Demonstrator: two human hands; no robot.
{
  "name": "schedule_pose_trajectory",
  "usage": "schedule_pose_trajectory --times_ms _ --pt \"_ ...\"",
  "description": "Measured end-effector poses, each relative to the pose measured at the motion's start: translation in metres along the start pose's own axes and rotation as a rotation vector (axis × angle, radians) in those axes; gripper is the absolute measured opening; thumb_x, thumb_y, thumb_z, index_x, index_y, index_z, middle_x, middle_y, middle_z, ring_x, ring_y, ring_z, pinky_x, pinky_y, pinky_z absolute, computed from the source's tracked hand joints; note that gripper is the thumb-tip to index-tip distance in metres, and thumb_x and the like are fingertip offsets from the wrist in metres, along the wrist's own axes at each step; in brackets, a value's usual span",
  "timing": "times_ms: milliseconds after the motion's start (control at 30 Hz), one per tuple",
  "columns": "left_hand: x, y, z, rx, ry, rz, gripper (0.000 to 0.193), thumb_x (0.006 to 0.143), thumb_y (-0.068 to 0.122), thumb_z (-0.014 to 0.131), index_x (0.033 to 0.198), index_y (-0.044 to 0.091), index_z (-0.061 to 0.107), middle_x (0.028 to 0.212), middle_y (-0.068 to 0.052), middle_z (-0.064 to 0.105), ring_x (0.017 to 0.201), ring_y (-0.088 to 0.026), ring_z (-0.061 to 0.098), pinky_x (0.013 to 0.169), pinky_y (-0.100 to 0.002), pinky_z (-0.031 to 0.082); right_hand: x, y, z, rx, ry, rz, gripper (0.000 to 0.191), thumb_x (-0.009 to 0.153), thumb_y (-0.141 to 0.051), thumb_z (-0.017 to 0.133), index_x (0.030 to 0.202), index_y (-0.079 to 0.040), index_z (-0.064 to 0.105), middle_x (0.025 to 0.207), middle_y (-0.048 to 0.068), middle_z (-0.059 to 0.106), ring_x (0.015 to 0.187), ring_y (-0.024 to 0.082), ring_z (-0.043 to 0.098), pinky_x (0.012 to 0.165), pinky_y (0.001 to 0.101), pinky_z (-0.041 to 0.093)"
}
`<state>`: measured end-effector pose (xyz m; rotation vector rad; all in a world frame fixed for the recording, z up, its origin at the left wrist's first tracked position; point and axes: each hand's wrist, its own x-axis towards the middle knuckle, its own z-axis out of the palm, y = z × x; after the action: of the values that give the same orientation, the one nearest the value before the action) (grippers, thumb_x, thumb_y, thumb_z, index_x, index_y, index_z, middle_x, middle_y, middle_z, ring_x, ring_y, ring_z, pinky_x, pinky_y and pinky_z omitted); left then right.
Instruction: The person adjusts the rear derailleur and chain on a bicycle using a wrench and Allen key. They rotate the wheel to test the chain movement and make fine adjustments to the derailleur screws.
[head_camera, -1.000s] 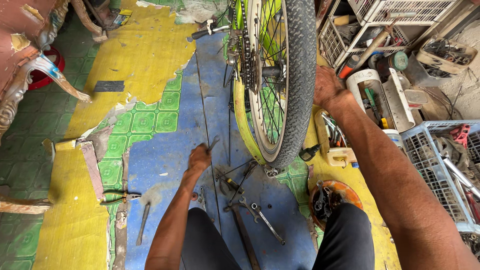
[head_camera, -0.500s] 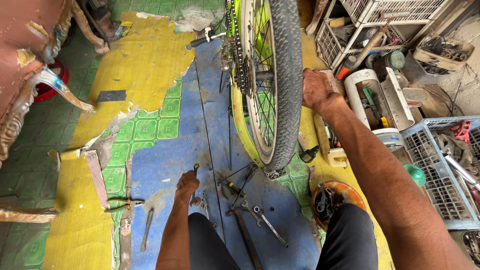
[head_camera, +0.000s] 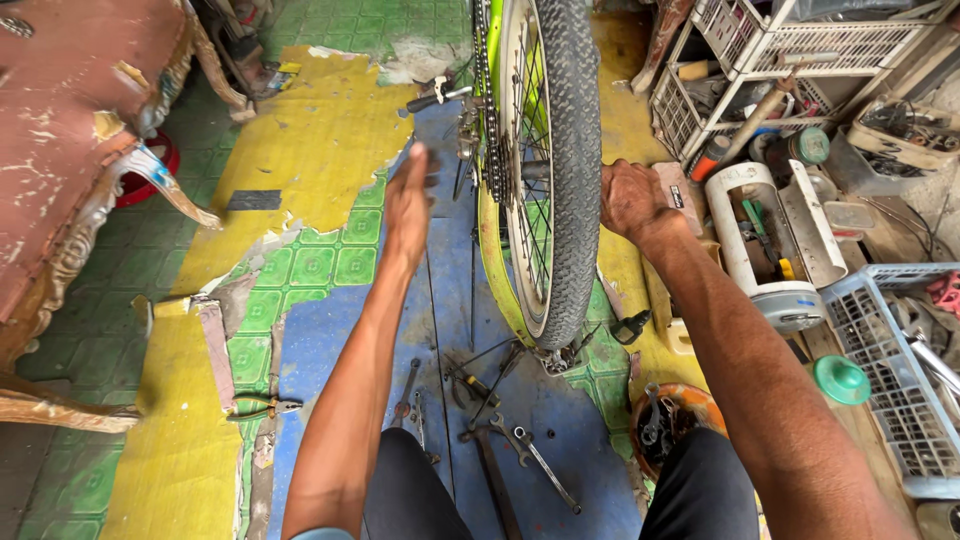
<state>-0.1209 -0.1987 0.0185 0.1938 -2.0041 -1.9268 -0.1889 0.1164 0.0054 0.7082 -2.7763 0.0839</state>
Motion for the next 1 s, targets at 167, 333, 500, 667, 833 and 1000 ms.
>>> schedule_pose_trajectory --times_ms 167,333,500,667,833,1000 --pt "0.016 0.02 0.036 -0.021 -0.028 -0.112 0.075 0.095 0.065 0.053 0.136 0.003 0.062 0.134 -0.013 0.066 0.124 -0.025 0.061 0.109 -0.042 0.043 -0.002 -0.005 -0.011 0.006 -0.027 0.043 0.017 0.093 -0.021 0.059 0.098 -0.009 0.069 0.082 0.023 0.072 0.078 0.039 0.073 0.075 0.0501 0.058" --pt "0.02 0.021 0.044 -0.106 -0.039 -0.18 0.063 0.091 0.053 0.065 0.128 0.003 0.069 0.13 -0.016 0.071 0.122 -0.028 0.059 0.107 -0.044 0.042 -0.002 -0.002 -0.006 0.02 0.012 0.019 0.021 0.095 -0.023 0.056 0.104 -0.007 0.067 0.081 0.024 0.071 0.078 0.04 0.072 0.076 0.0518 0.056" --pt "0.028 0.026 0.049 -0.049 -0.006 -0.196 0.045 0.09 0.041 0.075 0.111 0.001 0.075 0.117 -0.015 0.073 0.114 -0.022 0.061 0.102 -0.041 0.042 -0.003 -0.002 -0.002 -0.072 0.071 -0.02 0.026 0.097 -0.026 0.053 0.104 -0.004 0.065 0.082 0.022 0.069 0.078 0.036 0.071 0.077 0.0499 0.055" --pt "0.031 0.024 0.045 -0.101 0.013 -0.143 0.025 0.086 0.029 0.077 0.094 0.005 0.081 0.099 -0.009 0.077 0.099 -0.02 0.066 0.097 -0.038 0.048 -0.003 -0.009 -0.01 -0.012 -0.065 0.071 0.023 0.101 -0.025 0.052 0.104 -0.008 0.067 0.085 0.022 0.07 0.082 0.036 0.071 0.082 0.0495 0.055" --pt "0.033 0.028 0.041 0.003 -0.018 -0.203 0.025 0.091 0.027 0.079 0.095 0.002 0.08 0.09 -0.011 0.068 0.087 -0.023 0.057 0.092 -0.042 0.049 -0.003 -0.015 -0.017 0.002 -0.07 0.085 0.019 0.097 -0.023 0.055 0.101 -0.01 0.069 0.086 0.018 0.072 0.087 0.034 0.071 0.085 0.0498 0.053" --pt "0.02 0.02 0.036 -0.043 -0.048 -0.146 0.023 0.091 0.026 0.075 0.104 0.007 0.079 0.099 -0.002 0.074 0.097 -0.012 0.062 0.092 -0.038 0.042 0.0 -0.004 -0.007 -0.014 0.007 0.015 0.019 0.095 -0.027 0.057 0.093 -0.014 0.071 0.088 0.016 0.071 0.088 0.035 0.069 0.084 0.0498 0.053"
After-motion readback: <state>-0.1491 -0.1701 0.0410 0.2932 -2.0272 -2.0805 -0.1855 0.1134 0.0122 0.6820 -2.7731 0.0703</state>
